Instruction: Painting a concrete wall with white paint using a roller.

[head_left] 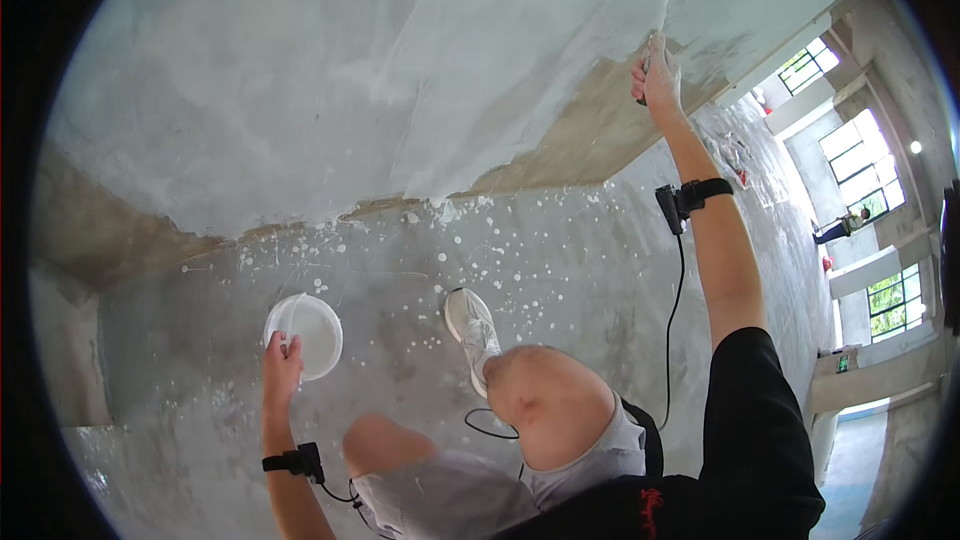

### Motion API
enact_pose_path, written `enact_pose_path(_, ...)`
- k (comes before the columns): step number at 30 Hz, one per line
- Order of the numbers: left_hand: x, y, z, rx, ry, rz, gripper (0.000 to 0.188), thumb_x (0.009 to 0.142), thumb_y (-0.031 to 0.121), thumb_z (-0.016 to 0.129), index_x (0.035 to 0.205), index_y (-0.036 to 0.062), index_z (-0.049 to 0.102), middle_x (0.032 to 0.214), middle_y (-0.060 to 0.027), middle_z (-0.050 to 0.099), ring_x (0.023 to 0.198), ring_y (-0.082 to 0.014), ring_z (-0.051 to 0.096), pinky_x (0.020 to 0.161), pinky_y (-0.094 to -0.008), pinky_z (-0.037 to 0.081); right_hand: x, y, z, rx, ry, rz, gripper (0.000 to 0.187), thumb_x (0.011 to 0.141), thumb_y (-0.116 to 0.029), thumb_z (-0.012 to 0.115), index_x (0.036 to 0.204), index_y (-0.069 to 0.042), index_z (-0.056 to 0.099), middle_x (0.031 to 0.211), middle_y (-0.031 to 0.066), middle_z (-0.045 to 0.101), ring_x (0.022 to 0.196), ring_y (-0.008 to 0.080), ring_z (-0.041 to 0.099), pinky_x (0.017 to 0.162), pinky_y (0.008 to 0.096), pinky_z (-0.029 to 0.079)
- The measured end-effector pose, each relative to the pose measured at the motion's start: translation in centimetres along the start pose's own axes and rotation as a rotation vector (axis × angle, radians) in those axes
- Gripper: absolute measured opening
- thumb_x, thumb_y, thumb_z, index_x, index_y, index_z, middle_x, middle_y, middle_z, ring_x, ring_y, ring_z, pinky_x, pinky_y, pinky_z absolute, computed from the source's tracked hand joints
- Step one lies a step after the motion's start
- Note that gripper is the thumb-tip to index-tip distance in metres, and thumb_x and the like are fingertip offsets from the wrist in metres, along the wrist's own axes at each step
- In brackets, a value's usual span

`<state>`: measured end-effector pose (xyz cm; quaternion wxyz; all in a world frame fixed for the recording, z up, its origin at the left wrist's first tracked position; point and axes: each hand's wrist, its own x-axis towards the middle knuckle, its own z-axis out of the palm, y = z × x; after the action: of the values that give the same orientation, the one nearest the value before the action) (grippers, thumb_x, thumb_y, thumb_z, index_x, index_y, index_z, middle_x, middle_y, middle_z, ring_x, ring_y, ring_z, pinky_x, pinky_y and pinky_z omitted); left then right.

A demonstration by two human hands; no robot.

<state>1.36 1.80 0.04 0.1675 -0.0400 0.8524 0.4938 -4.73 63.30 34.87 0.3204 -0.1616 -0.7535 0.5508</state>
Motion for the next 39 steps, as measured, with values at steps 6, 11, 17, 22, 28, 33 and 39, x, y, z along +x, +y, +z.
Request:
enact_pose_path(6, -0.6, -0.7, 0.1, -0.045, -0.016, -0.04, 0.03, 0.094, 0.024, 0.057, 0.109, -0.0014, 0.05, 0.063, -0.006, 0.051, 0.051, -0.0133, 0.052, 0.049, -0.03, 0.043, -6.3, 9.4, 2.5, -0.091, 0.029, 0.087, 0.049, 0.097, -0.052, 0.041, 0.074, -0.008, 0.044, 0.052, 0.0019, 0.04, 0.038, 0.0125, 0.039, 0.034, 0.0295, 0.033)
enact_pose_path(11, -1.3, -0.8, -0.4, -0.048, -0.027, 0.062, 0.022, 0.094, 0.023, 0.057, 0.097, 0.0018, 0.051, 0.063, -0.0059, 0.051, 0.051, -0.013, 0.052, 0.049, -0.0294, 0.043, -12.8, 18.9, 4.1, -0.09, -0.023, 0.262, 0.047, 0.098, -0.047, 0.04, 0.074, -0.007, 0.045, 0.052, 0.0009, 0.039, 0.037, 0.0122, 0.04, 0.033, 0.0292, 0.033)
enact_pose_path(17, -1.6, -0.4, -0.5, -0.021, -0.038, 0.057, 0.022, 0.094, 0.023, 0.056, 0.097, 0.0018, 0.051, 0.061, -0.0056, 0.053, 0.052, -0.0132, 0.053, 0.05, -0.0301, 0.043, -17.8, 25.1, 4.5, -0.211, -0.12, 0.454, 0.052, 0.096, -0.055, 0.039, 0.071, -0.009, 0.042, 0.05, 0.0008, 0.038, 0.038, 0.0126, 0.037, 0.034, 0.0289, 0.031)
enact_pose_path(22, -1.2, -0.1, 0.2, 0.017, -0.034, 0.059, 0.023, 0.094, 0.024, 0.056, 0.095, 0.0021, 0.051, 0.062, -0.0082, 0.055, 0.052, -0.0147, 0.054, 0.051, -0.0309, 0.043, -20.3, 27.4, 5.1, -0.611, -0.049, 0.191, 0.049, 0.098, -0.05, 0.04, 0.075, -0.007, 0.047, 0.055, 0.0004, 0.041, 0.048, 0.0105, 0.042, 0.041, 0.0252, 0.033)
enact_pose_path(28, -1.9, -1.1, 0.4, 0.042, -0.029, 0.03, 0.025, 0.093, 0.025, 0.057, 0.094, 0.0016, 0.05, 0.066, -0.0127, 0.059, 0.056, -0.0195, 0.06, 0.053, -0.0327, 0.046, -21.9, 16.9, 12.8, -0.067, -0.223, 0.167, 0.029, 0.099, -0.034, 0.046, 0.091, -0.006, 0.047, 0.07, 0.0016, 0.047, 0.057, 0.0103, 0.047, 0.049, 0.0269, 0.037)
enact_pose_path(33, -1.2, -1.9, 1.3, 0.056, 0.011, 0.069, 0.027, 0.092, 0.026, 0.058, 0.095, 0.0012, 0.05, 0.067, -0.0138, 0.06, 0.055, -0.0207, 0.06, 0.053, -0.0345, 0.046, -18.0, 4.0, 18.0, 0.25, -0.33, 0.027, 0.023, 0.101, -0.03, 0.043, 0.089, -0.011, 0.04, 0.071, -0.0005, 0.043, 0.05, 0.0066, 0.043, 0.042, 0.0228, 0.034)
enact_pose_path(39, -0.8, -2.5, 0.7, 0.03, -0.06, 0.052, 0.029, 0.092, 0.029, 0.058, 0.093, 0.0011, 0.05, 0.066, -0.0163, 0.06, 0.055, -0.0252, 0.061, 0.052, -0.0379, 0.046, -13.6, 0.0, 22.1, 0.45, -0.356, -0.038, 0.028, 0.101, -0.036, 0.042, 0.088, -0.011, 0.04, 0.07, 0.0007, 0.044, 0.044, 0.008, 0.04, 0.041, 0.0239, 0.035)
